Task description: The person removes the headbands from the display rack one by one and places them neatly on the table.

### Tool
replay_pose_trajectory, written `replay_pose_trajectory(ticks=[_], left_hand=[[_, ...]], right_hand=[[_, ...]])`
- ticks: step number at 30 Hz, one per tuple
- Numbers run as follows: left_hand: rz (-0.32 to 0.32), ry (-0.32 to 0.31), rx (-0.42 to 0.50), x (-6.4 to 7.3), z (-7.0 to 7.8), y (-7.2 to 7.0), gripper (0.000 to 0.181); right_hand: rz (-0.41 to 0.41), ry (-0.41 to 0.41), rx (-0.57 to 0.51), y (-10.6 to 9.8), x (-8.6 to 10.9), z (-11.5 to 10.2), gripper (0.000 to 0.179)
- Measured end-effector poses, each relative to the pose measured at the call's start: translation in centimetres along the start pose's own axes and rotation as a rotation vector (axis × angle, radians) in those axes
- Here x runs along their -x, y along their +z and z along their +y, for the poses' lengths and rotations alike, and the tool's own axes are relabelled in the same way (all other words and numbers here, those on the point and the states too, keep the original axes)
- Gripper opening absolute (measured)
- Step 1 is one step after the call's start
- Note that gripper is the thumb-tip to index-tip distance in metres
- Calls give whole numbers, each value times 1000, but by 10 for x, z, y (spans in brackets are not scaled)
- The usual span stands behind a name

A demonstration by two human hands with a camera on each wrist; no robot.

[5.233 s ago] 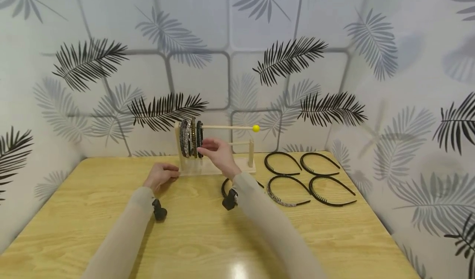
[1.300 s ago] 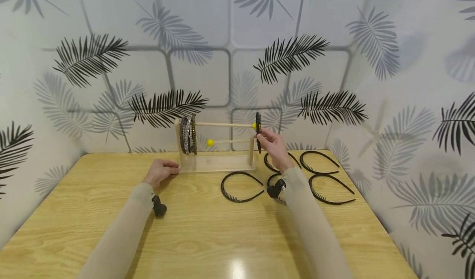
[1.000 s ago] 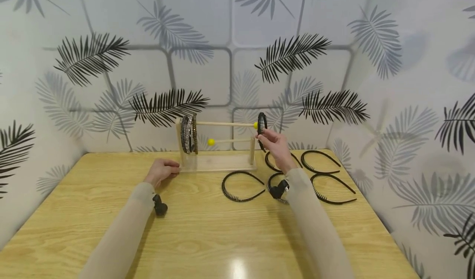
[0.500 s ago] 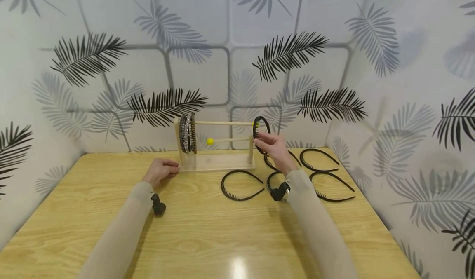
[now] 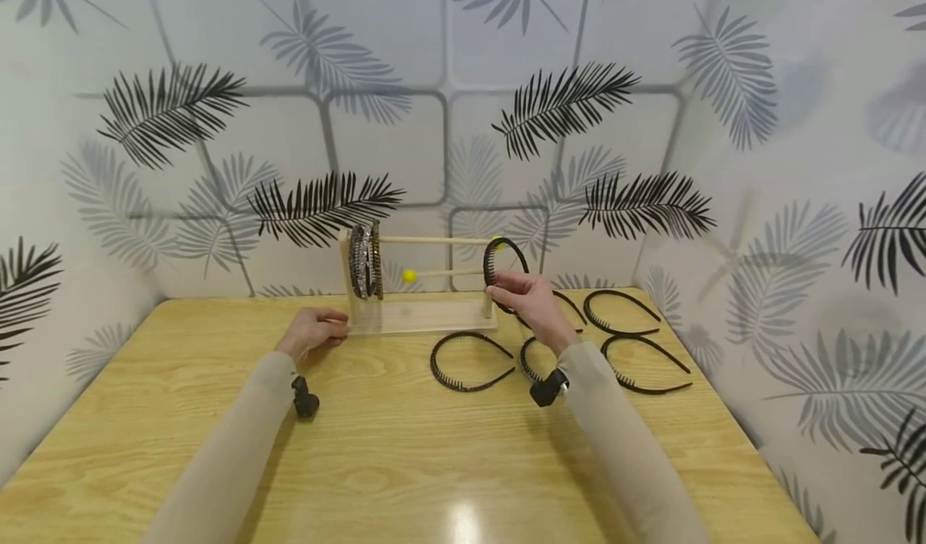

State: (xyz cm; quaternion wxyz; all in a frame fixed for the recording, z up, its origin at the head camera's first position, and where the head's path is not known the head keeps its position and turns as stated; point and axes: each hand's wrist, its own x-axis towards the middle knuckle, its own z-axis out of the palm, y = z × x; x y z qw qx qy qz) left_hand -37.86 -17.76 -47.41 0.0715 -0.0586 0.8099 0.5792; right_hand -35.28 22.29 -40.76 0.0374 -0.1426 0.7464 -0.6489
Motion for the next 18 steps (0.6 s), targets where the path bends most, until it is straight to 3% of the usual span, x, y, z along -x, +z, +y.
replay_pose_trajectory(ticks=[18], left_hand=[[11,-1,-8,-1,2,1,40]], right_hand=[[-39,-17,27,13,8,-1,48]])
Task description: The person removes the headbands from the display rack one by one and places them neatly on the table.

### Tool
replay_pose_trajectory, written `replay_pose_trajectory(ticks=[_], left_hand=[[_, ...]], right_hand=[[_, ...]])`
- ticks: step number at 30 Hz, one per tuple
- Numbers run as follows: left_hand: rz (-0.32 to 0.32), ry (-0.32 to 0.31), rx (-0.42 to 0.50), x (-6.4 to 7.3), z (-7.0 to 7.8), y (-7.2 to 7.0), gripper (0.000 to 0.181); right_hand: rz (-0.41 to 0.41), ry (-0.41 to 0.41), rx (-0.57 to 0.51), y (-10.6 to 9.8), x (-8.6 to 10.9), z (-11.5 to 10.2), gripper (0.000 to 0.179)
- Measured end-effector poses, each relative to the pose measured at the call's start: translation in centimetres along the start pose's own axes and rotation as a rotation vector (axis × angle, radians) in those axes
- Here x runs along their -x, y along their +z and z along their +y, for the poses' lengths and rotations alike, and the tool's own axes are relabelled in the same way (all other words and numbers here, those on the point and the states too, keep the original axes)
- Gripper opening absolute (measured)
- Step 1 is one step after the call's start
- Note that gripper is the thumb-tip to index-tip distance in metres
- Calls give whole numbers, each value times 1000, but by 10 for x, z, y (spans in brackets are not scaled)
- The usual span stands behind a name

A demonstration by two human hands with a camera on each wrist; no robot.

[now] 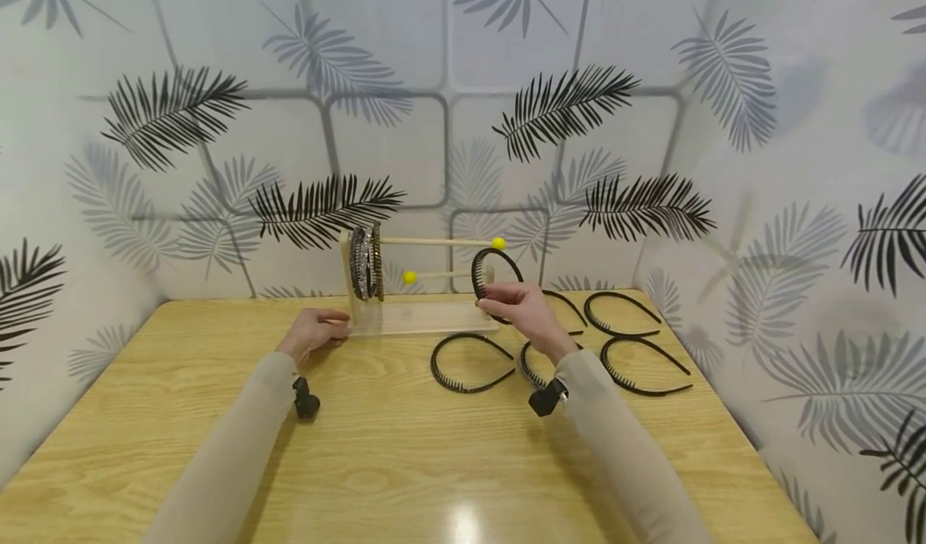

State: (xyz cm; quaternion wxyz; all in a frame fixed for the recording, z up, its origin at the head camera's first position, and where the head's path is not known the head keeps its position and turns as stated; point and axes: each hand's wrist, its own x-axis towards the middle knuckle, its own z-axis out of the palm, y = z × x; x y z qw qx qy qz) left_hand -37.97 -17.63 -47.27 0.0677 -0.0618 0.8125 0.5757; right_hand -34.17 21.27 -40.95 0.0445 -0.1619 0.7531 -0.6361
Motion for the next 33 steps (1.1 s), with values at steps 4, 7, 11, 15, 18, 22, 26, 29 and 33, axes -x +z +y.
replay_pose_trajectory(ticks=[4,7,11,15,18,22,26,29,33], left_hand=[[-1,8,-5,0,-2,0,39],[-4,8,-9,0,-2,-1,39],[-19,21,-5,1,-2,0,40],[-21,31,-3,0,-2,0,40],[-8,29,-8,-1,-3,-2,39],[-8,33,-8,-3,-5,-1,38],[-7,35,-6,-4,-6,-2,39],[-5,28,-9,-3,-6,-1,39],[-8,25,-10,-2,-5,-1,39]], right_hand=[[-40,-20,25,8,1,3,46],[-68,-30,44,15,2,7,44],[-96,-23,71,24,3,10,42],[-138,-1,86,34,2,13,41],[-174,21,101,43,0,16,42],[-206,32,132,55,-1,20,40],[-255,-4,171,67,-2,23,36],[-299,-19,198,76,-2,23,34],[-349,-18,218,86,-2,20,34]])
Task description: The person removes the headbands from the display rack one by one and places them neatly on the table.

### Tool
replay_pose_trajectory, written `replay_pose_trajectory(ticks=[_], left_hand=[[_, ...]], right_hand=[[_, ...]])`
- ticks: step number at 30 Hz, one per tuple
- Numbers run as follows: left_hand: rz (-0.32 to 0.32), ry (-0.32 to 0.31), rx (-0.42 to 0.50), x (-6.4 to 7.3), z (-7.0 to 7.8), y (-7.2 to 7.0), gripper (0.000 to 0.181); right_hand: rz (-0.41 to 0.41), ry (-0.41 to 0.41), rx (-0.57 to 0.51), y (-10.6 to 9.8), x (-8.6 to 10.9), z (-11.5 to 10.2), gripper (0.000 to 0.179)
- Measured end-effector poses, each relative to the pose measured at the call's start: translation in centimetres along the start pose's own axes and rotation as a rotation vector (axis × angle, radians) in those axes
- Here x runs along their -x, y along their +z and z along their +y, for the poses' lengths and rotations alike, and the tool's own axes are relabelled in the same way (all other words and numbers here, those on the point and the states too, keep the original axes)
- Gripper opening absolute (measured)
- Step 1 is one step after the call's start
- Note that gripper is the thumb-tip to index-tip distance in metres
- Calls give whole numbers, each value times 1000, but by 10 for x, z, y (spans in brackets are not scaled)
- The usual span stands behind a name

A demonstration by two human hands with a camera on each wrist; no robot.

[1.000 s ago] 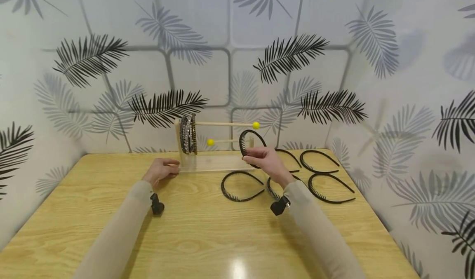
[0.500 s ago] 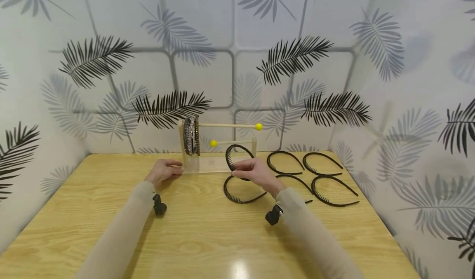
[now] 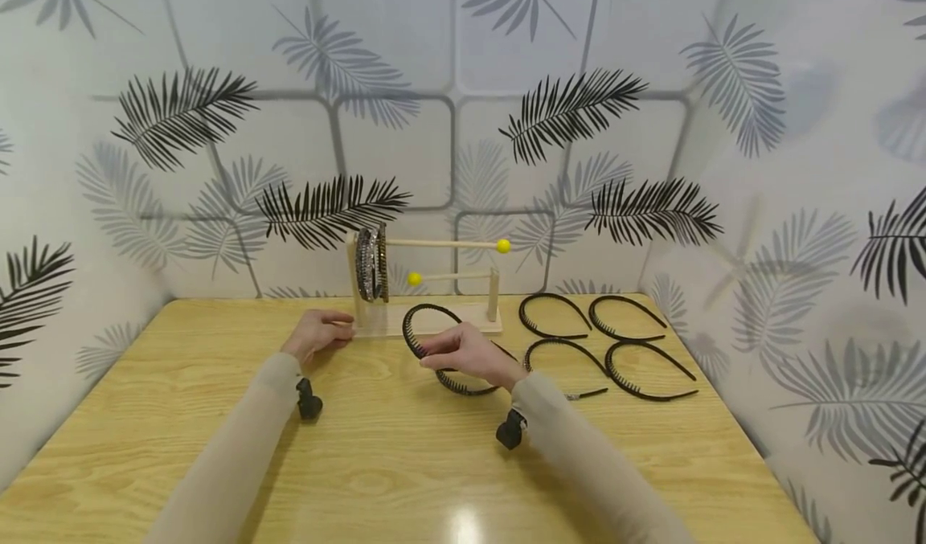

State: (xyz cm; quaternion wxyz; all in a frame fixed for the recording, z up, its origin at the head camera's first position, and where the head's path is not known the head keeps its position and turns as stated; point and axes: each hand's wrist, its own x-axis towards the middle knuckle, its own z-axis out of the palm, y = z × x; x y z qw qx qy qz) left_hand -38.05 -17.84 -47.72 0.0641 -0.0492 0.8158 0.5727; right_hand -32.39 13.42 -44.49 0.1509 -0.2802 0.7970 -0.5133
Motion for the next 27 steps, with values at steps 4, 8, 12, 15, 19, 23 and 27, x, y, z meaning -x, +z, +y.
replay_pose_trajectory(ticks=[4,8,12,15,19,23,27], left_hand=[[1,-3,8,0,1,0,39],[1,-8,5,-1,0,0,39],[-7,-12,7,0,1,-2,39],[-9,-11,14,2,1,-2,39],[-3,-4,22,1,0,-2,39],[4,-8,22,-1,0,-1,38],[3,-11,16,-2,0,0,39]], right_hand=[[-41,0,22,6,-4,-1,33],[-88,-5,56,14,-8,-1,30],[-143,-30,95,25,-11,-6,27],[-184,-46,130,31,-15,-9,26],[-221,-62,162,40,-20,-13,26],[-261,-88,185,49,-25,-17,26],[-295,-101,207,56,-29,-21,25]])
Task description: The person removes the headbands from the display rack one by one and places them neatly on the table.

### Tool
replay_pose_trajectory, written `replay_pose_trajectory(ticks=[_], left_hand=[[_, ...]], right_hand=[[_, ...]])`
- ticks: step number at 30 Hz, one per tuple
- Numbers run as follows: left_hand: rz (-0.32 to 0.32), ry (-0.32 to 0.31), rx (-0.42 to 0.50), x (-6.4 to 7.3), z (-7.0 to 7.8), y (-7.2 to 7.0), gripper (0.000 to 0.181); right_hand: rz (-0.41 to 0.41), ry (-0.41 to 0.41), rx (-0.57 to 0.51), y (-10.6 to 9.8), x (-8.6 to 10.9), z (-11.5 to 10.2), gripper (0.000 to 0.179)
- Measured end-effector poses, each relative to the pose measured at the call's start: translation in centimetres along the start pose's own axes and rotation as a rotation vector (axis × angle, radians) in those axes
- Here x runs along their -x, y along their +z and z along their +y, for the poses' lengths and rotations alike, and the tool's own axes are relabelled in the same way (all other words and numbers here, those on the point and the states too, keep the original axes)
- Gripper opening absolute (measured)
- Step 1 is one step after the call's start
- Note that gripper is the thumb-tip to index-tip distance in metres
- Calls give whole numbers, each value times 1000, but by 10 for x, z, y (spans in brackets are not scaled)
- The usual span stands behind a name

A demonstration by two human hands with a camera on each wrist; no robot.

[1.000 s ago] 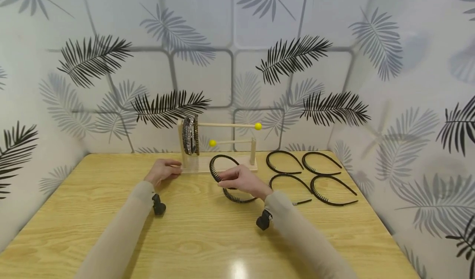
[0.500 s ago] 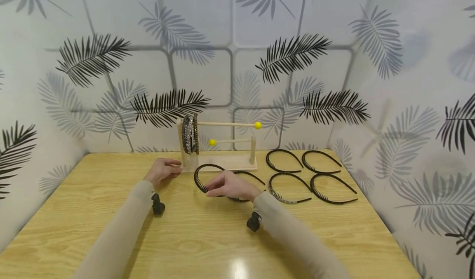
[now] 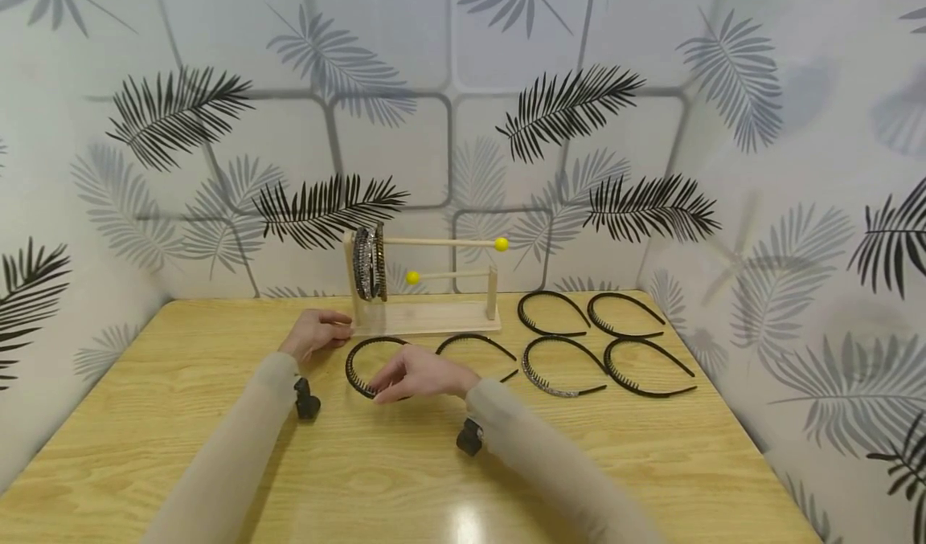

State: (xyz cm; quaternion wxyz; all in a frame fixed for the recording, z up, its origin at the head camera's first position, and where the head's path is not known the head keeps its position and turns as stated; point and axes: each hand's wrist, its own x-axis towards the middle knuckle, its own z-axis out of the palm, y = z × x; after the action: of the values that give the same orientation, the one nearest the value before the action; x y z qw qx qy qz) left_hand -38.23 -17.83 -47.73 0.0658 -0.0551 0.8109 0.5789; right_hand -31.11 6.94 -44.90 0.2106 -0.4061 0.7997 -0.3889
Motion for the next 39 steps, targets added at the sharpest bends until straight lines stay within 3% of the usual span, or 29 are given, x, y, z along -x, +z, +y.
replay_pose_trajectory(ticks=[8,15,23,30,39], left_hand=[[5,1,-16,0,0,0,37],[-14,9,-15,0,1,-1,38],[-12,-3,-36,0,1,0,38],[-13,-4,-32,0,1,0,39],[-21,20,-20,2,1,-1,38]], right_hand=[[-27,9,43,8,-10,-1,23],[-5,54,49,8,-18,2,23],[-11,21,97,11,-29,11,21],[11,83,124,11,-31,16,24],[17,95,129,14,-38,16,23]])
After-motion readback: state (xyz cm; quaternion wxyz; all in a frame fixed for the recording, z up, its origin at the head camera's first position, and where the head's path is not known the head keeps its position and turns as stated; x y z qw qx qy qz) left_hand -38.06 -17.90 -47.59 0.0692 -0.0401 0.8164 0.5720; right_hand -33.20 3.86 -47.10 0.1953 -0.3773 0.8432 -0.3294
